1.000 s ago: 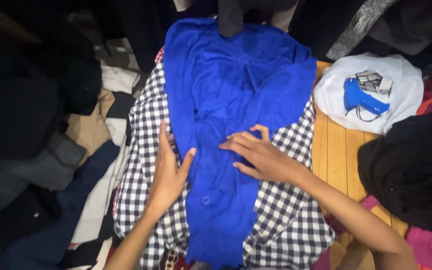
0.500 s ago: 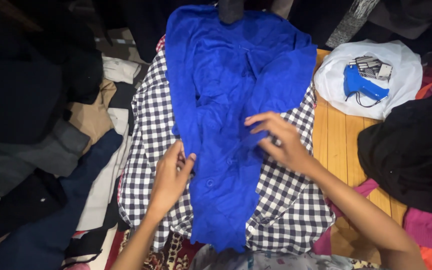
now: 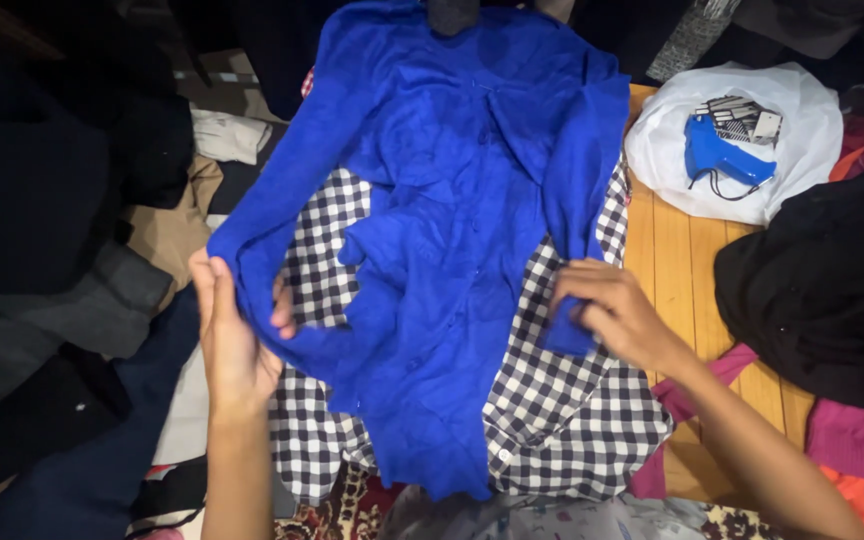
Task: The person uses a hot glue gun to attach a small patterned fabric piece to the collar of a blue shirt. They then smooth the shirt and repeat the process on a black shirt, attaching a similar piece to its collar.
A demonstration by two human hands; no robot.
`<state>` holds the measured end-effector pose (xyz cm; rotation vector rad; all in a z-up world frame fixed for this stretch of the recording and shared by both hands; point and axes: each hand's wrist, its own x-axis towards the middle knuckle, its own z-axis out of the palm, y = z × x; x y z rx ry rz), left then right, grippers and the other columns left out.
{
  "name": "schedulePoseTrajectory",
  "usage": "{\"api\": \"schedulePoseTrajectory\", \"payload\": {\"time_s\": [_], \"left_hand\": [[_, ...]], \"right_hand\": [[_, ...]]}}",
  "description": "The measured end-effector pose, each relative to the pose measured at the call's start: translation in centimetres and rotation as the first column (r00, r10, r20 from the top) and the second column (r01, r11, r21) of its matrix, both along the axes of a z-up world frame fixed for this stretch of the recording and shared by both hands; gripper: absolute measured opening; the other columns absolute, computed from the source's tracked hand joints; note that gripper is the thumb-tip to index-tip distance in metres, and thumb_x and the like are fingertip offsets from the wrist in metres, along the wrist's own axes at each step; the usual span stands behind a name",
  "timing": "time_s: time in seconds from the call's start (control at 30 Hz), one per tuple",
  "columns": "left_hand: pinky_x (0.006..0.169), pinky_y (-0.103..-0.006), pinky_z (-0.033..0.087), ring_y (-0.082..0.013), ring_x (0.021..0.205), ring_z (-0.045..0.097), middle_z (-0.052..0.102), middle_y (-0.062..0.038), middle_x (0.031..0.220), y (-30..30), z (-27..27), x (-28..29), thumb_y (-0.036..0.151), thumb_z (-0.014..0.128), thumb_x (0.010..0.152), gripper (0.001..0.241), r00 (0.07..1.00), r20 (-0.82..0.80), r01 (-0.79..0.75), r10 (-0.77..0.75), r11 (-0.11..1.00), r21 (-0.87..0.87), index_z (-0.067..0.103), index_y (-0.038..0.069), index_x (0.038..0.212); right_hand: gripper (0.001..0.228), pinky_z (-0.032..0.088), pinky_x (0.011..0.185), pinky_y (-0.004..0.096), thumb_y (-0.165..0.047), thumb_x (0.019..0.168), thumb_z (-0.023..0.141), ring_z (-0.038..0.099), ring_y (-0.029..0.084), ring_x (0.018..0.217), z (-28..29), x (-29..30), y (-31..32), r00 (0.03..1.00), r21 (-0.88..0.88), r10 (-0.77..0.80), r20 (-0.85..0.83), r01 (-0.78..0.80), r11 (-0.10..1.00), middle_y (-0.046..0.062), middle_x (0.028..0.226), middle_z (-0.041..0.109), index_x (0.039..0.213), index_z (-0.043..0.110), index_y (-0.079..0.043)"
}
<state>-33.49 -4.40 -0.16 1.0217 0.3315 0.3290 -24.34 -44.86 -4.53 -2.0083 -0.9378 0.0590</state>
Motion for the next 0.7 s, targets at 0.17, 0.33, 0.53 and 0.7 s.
{"api": "schedulePoseTrajectory", "payload": {"time_s": [0.17, 0.33, 0.53, 0.7], "left_hand": [[0.051, -0.0289, 0.052, -0.0172, 0.063, 0.059, 0.062, -0.01, 0.084, -2.8, -1.9, -1.2, 0.056, 0.061, 0.092, 0.051, 0.919, -0.323, 0.21, -0.224, 0.975, -0.077, 0.056, 0.011, 0.114], [0.078, -0.0389, 0.062, -0.0202, 0.088, 0.073, 0.079, -0.017, 0.098, -4.6, -2.6, -2.4, 0.025, 0.092, 0.075, 0.051, 0.886, -0.355, 0.444, -0.299, 0.766, 0.464, 0.067, 0.002, 0.113], [0.1, -0.0512, 0.05, -0.0391, 0.114, 0.066, 0.067, -0.023, 0.116, -3.9, -4.9, -0.4, 0.026, 0.066, 0.1, 0.038, 0.988, -0.12, 0.156, -0.102, 0.556, 0.817, 0.063, 0.002, 0.13], [0.105, -0.0548, 0.046, -0.0428, 0.122, 0.061, 0.065, -0.028, 0.123, -4.4, -3.2, 1.8, 0.024, 0.058, 0.106, 0.041, 0.995, -0.07, 0.096, -0.067, 0.63, 0.77, 0.056, -0.003, 0.135]], "right_hand": [[0.035, 0.049, 0.08, 0.04, -0.044, 0.08, 0.076, 0.072, 0.033, 0.078, 2.5, -2.4, 3.7, 0.973, -0.34, -0.087, 0.213, 0.158, 0.927, 0.015, 0.079, 0.076, 0.085, 0.072, -0.009], [0.037, 0.048, 0.084, 0.038, -0.039, 0.078, 0.079, 0.07, 0.03, 0.079, 0.5, -2.8, 4.8, 0.966, -0.42, -0.082, 0.243, 0.181, 0.889, 0.013, 0.077, 0.074, 0.094, 0.071, -0.007], [0.039, 0.056, 0.08, 0.051, -0.018, 0.091, 0.069, 0.074, 0.042, 0.091, 4.0, -4.2, 7.6, 0.987, -0.285, -0.161, 0.025, 0.161, 0.945, 0.022, 0.097, 0.077, 0.124, 0.062, 0.002], [0.061, 0.058, 0.078, 0.051, -0.011, 0.099, 0.056, 0.075, 0.041, 0.095, 5.0, -3.1, 8.1, 0.966, -0.092, -0.175, -0.192, 0.16, 0.983, 0.018, 0.111, 0.077, 0.157, 0.038, -0.017]]}}
